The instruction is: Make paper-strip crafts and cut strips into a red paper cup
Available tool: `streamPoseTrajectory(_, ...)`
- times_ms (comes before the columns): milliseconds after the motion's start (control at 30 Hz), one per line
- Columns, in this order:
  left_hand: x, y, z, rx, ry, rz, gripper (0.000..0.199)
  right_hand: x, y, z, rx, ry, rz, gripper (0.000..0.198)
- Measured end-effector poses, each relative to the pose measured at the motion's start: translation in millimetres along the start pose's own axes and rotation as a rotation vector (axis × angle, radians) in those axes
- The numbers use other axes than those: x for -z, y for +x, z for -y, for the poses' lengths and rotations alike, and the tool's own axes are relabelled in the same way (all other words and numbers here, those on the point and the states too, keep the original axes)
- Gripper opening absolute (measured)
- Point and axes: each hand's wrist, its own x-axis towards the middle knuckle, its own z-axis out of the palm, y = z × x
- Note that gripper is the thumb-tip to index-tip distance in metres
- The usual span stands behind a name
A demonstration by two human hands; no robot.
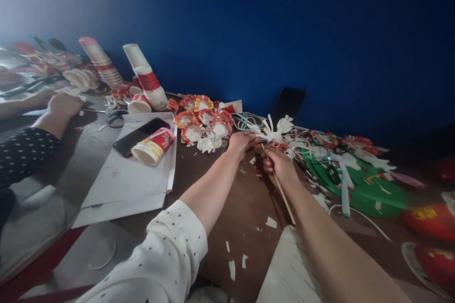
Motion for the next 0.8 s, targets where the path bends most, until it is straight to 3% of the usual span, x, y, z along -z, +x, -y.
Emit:
streamPoseTrajectory(167, -3.9, -7.8, -1.1, 0.087, 0.064, 0.042, 0.014, -0.5, -0.8, 0.3, 0.023, 0.092, 0.050, 0.034)
streamPoseTrajectory(367, -5.9, -13.0, -2.3, 0.067, 0.151, 0.054, 0.007, 0.4, -0.5, 5.3, -0.014, 0.153, 0.116, 0.032)
streamPoseTrajectory(500, -2.1, -9.5, -0.2, 0.086, 0.167, 0.132, 0.005, -2.3, -0.1, 6.5, 0.003, 0.097, 0.202, 0.033)
streamPoseTrajectory(633, 2.8, -5.6, 1.0, 0.099, 0.161, 0.241, 0.011, -1.4, 4.6, 2.4, 0.060, 0.073, 0.133, 0.037)
streamPoseTrajectory(800, 0.9, -9.4, 0.7, 0.086, 0.189, 0.254, 0.014, 5.3, 10.5, -4.4, 0.165, -0.032, -0.022, 0.038)
